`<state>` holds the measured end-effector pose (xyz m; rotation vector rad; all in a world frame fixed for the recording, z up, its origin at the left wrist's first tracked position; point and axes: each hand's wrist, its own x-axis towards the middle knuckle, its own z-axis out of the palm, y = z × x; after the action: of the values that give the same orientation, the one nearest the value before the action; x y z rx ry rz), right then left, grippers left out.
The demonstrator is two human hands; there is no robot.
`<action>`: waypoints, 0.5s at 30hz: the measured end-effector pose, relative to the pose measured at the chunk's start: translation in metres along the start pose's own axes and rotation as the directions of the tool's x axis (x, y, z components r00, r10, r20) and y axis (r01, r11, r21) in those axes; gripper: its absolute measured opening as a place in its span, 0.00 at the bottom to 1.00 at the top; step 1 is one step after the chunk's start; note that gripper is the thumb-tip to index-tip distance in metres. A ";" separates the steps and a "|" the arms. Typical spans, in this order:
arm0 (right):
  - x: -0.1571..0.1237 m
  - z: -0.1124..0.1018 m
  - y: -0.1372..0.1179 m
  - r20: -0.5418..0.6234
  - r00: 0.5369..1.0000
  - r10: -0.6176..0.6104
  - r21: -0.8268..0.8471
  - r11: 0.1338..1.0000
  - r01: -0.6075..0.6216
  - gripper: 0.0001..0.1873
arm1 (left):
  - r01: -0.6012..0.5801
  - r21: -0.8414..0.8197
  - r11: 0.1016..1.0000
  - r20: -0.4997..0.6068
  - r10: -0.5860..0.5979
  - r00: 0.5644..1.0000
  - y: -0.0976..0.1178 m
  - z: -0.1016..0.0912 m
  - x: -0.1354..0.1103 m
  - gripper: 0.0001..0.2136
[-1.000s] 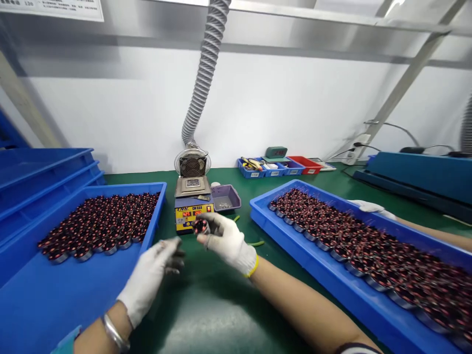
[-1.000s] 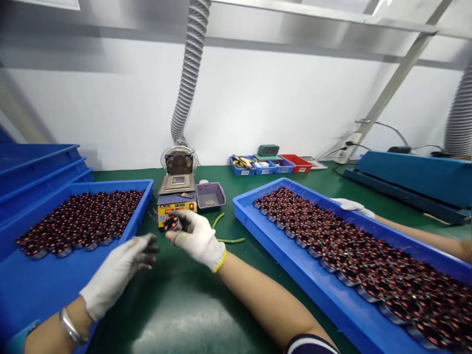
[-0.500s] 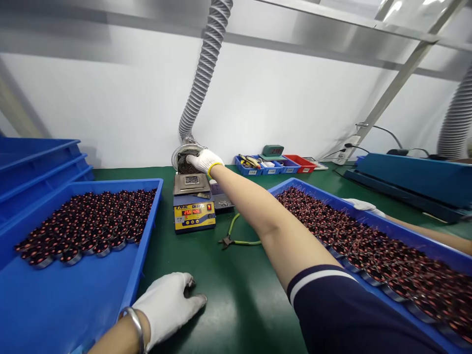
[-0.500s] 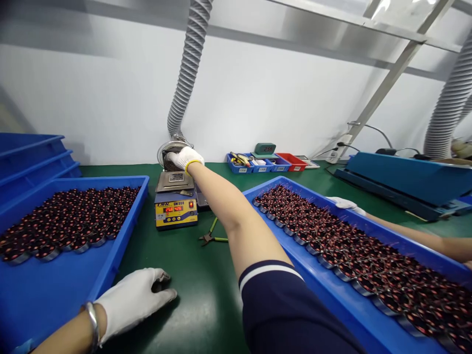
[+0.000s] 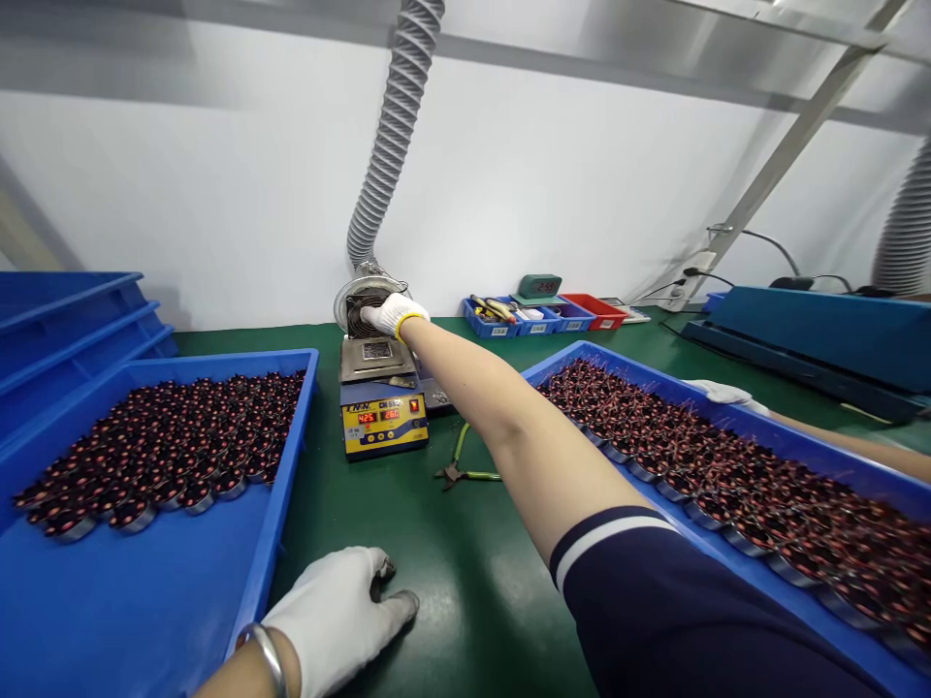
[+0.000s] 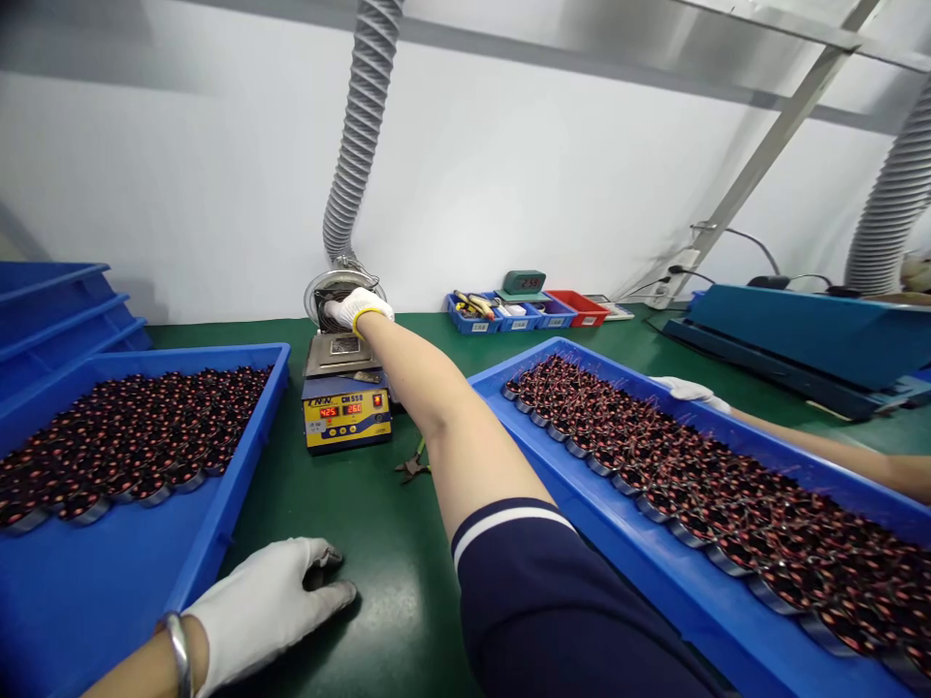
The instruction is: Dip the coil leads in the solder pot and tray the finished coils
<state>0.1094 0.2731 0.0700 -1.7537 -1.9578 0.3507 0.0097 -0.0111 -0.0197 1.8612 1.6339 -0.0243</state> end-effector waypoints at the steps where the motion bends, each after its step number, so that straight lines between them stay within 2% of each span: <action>1: 0.000 0.001 0.001 -0.002 1.000 0.003 0.011 1.000 -0.003 0.36 | -0.004 -0.003 1.000 0.002 0.004 1.000 0.000 0.000 0.000 0.20; 9: 0.002 0.004 0.009 0.013 1.000 0.022 0.053 0.998 -0.022 0.37 | -0.003 0.004 1.000 0.018 0.003 1.000 0.000 0.000 0.001 0.19; 15: 0.005 0.005 0.013 0.029 0.999 -0.019 0.048 0.999 0.017 0.34 | -0.013 0.023 1.000 0.016 0.013 1.000 0.003 -0.001 0.000 0.18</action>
<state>0.1178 0.2800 0.0604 -1.7094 -1.9685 0.4156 0.0121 -0.0103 -0.0175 1.8846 1.6171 -0.0525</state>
